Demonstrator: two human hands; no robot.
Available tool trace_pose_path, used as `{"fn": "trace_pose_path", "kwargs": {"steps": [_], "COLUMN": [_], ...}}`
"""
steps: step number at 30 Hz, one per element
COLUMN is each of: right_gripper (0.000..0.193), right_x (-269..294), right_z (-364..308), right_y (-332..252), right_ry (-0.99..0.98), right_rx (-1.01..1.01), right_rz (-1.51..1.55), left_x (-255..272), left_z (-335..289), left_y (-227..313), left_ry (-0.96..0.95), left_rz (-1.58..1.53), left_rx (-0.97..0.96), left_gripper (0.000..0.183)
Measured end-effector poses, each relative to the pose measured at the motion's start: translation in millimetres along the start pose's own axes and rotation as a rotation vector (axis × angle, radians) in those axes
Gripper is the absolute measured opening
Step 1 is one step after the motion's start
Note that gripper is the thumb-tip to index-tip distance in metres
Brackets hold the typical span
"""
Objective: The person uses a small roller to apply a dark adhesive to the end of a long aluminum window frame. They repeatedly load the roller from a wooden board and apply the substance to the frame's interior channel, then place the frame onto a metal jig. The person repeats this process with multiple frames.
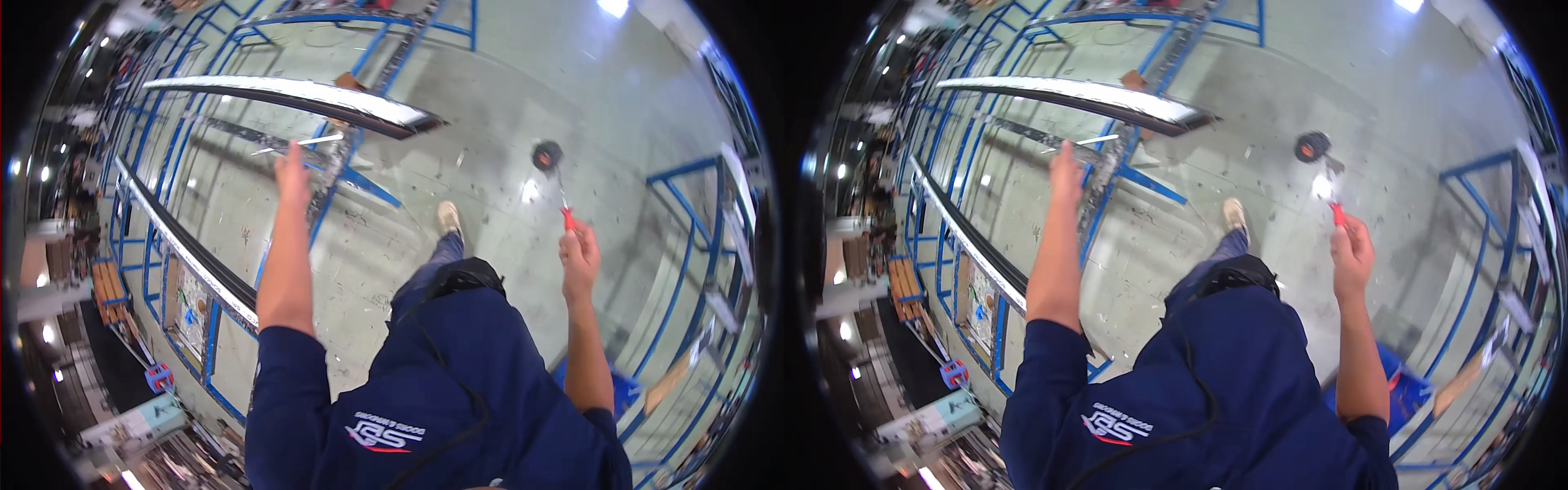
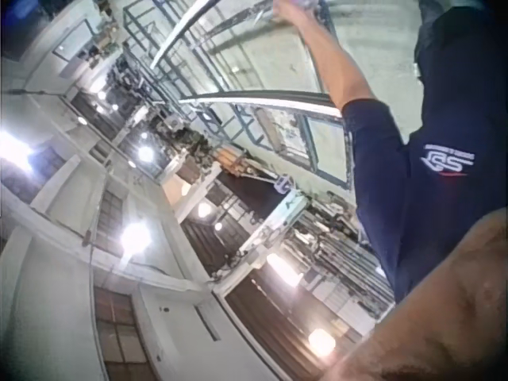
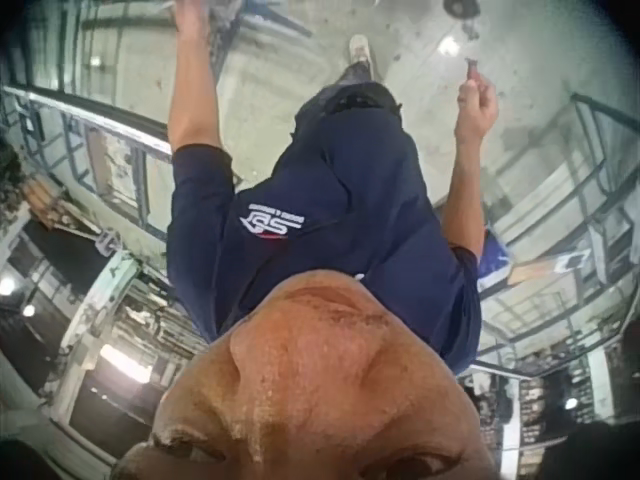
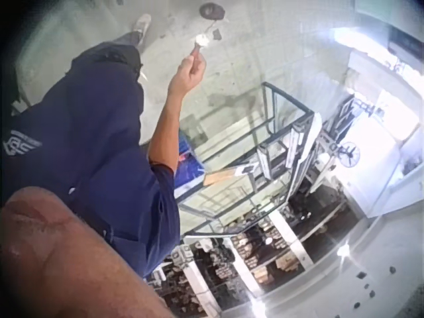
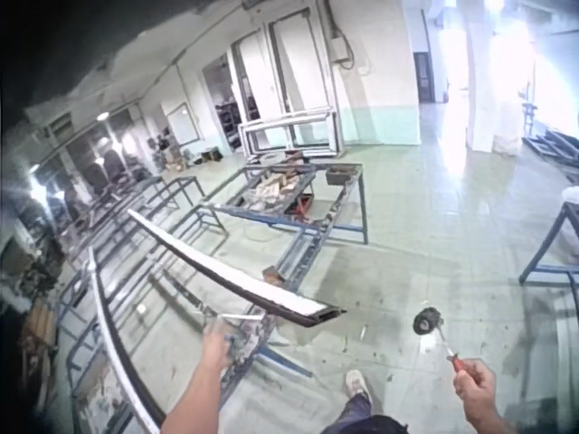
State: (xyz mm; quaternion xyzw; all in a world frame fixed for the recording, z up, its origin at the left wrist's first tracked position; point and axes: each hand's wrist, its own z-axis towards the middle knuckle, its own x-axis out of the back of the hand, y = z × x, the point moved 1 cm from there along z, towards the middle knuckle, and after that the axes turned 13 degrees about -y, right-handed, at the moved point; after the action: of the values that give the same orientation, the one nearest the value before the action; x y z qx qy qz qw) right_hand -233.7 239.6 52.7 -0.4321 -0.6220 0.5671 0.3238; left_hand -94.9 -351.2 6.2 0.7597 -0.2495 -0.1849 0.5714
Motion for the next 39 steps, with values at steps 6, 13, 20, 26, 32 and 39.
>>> {"fn": "trace_pose_path", "kwargs": {"steps": [6, 13, 20, 26, 32, 39], "right_gripper": [0.03, 0.026, 0.026, 0.025, 0.028, 0.03], "right_x": [17, 51, 0, 9, -23, -39], "right_z": [69, 153, 237, 287, 316, 332], "right_y": [-30, -23, -89, -71, -89, -74], "right_ry": [0.158, 0.147, 0.023, -0.113, -0.209, -0.378], "right_rx": [-0.088, -0.094, -0.163, -0.148, -0.158, -0.043], "right_rz": [-0.117, -0.135, -0.285, -0.24, -0.336, -0.495], "left_x": [-91, -110, -102, -118, -136, -160], "left_z": [138, 188, 196, 210, 215, 245], "left_y": [-12, -46, -56, -65, -23, 0], "left_ry": [-0.054, -0.04, -0.186, -0.166, -0.007, 0.121], "left_rz": [-0.32, -0.677, -0.99, -1.037, -0.853, -0.594], "left_rx": [0.034, 0.306, 0.213, 0.241, 0.161, 0.122], "left_gripper": [0.09, 0.051, 0.052, 0.05, 0.055, 0.061]}}
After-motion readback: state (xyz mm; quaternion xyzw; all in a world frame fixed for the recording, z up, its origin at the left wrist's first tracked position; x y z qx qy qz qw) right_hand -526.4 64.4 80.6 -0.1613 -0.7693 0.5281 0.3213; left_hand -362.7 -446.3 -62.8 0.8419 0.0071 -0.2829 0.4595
